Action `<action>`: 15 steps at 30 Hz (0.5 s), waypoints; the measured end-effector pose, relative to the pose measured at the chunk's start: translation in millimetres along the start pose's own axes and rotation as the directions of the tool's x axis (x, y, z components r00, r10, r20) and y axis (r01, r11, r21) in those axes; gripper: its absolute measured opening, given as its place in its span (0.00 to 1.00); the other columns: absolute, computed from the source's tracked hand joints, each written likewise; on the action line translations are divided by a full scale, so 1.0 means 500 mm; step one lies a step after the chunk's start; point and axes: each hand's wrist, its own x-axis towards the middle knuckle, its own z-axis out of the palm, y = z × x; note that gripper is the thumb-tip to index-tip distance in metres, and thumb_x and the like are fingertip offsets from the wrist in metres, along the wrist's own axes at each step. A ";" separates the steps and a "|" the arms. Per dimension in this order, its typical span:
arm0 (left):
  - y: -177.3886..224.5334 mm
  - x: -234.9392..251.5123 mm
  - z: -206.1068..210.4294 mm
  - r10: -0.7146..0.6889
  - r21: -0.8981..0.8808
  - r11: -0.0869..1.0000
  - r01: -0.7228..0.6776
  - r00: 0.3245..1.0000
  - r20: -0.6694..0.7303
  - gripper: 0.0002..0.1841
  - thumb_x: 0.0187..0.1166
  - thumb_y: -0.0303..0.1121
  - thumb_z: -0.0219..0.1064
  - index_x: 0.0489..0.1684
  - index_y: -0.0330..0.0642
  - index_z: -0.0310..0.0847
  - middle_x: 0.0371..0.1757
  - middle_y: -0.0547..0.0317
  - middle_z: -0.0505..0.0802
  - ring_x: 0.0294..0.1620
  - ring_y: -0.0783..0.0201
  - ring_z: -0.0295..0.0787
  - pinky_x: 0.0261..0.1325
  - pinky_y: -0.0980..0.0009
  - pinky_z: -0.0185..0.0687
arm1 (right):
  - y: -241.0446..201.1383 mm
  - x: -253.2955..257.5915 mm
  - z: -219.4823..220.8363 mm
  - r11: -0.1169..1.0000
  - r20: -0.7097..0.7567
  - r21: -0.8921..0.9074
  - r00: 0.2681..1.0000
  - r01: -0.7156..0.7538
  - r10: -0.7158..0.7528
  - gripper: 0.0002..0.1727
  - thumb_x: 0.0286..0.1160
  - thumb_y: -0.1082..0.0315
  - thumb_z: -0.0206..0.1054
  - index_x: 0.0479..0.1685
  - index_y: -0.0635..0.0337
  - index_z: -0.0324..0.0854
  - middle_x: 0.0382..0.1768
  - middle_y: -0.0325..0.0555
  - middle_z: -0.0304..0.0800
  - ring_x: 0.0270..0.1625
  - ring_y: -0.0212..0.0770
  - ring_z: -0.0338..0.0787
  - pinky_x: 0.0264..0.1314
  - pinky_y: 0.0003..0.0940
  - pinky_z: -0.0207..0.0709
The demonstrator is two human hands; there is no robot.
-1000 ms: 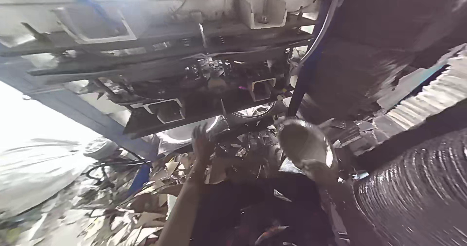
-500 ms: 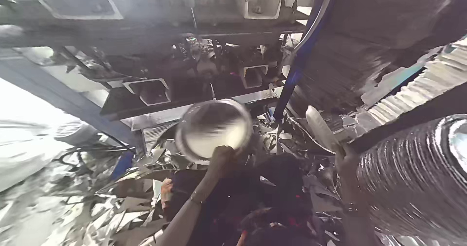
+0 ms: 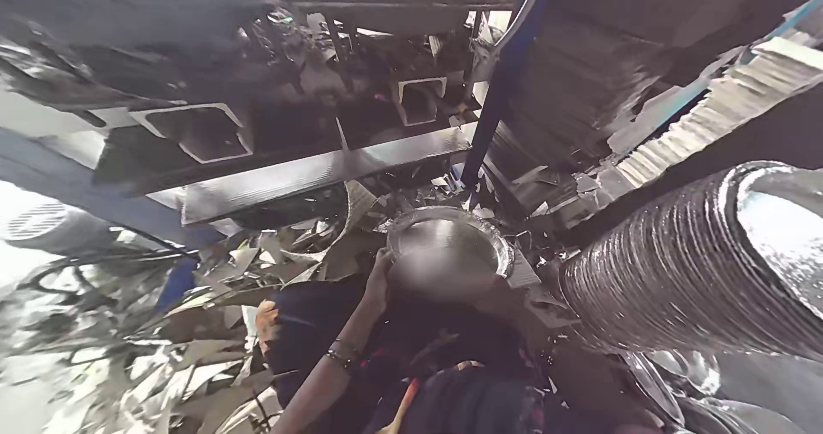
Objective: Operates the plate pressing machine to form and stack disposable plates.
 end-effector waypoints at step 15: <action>0.068 -0.047 0.107 0.204 -0.003 0.978 -0.207 0.968 -0.148 0.30 0.70 0.17 0.58 0.78 0.24 0.65 0.63 0.50 0.87 0.54 0.77 0.86 0.56 0.79 0.83 | 0.264 0.247 -0.248 0.682 -0.270 0.287 0.627 -0.673 0.731 0.27 0.87 0.50 0.61 0.67 0.66 0.83 0.60 0.64 0.90 0.63 0.58 0.89 0.70 0.58 0.78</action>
